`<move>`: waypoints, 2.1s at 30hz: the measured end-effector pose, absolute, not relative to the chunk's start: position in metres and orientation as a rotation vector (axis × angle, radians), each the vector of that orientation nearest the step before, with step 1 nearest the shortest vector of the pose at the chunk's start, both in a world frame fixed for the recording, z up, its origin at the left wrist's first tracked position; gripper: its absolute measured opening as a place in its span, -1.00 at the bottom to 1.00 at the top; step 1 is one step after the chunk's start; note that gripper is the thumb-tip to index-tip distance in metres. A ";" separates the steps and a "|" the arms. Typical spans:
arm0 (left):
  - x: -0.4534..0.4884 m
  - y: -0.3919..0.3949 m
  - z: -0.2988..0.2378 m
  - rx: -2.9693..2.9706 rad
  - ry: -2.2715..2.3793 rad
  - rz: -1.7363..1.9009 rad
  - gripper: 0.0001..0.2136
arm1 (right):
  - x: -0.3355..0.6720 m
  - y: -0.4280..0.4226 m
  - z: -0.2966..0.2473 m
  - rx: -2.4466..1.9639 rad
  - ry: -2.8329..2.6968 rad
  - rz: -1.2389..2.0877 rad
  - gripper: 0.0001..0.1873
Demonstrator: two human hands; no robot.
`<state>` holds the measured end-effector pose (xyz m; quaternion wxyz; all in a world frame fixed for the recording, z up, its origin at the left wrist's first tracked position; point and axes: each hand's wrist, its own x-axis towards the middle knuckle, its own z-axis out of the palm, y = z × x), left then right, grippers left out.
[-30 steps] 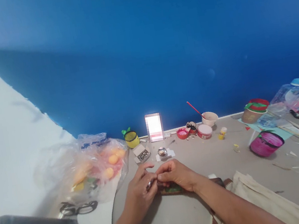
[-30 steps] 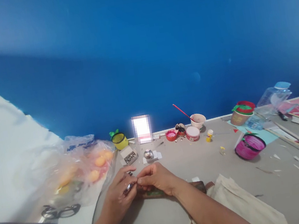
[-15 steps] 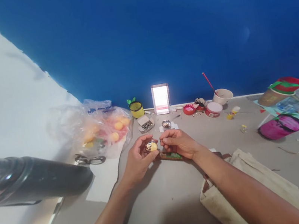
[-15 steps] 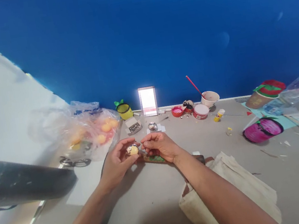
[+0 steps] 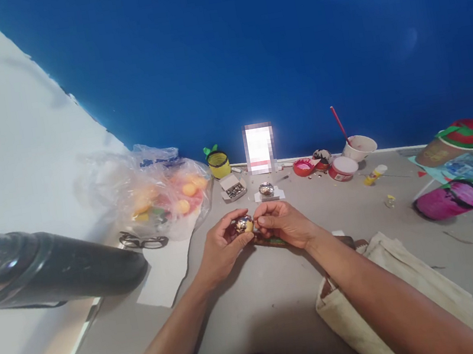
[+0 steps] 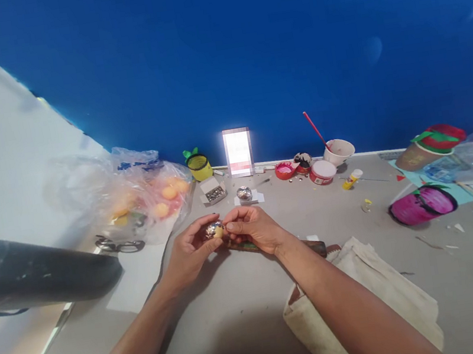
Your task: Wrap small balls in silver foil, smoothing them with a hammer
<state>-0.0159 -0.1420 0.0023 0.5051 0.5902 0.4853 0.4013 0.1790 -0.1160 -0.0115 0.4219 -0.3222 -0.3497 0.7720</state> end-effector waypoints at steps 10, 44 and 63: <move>-0.012 -0.145 0.005 1.671 1.297 1.066 -0.67 | 0.178 -0.116 -0.013 -0.883 -0.934 1.922 -0.59; -0.003 -0.155 -0.015 1.774 1.327 1.328 -0.75 | 0.160 -0.128 -0.006 -0.942 -1.077 1.709 -0.65; -0.002 -0.148 -0.004 1.199 1.201 1.120 -0.56 | 0.168 -0.126 -0.002 -0.980 -1.096 1.715 -0.61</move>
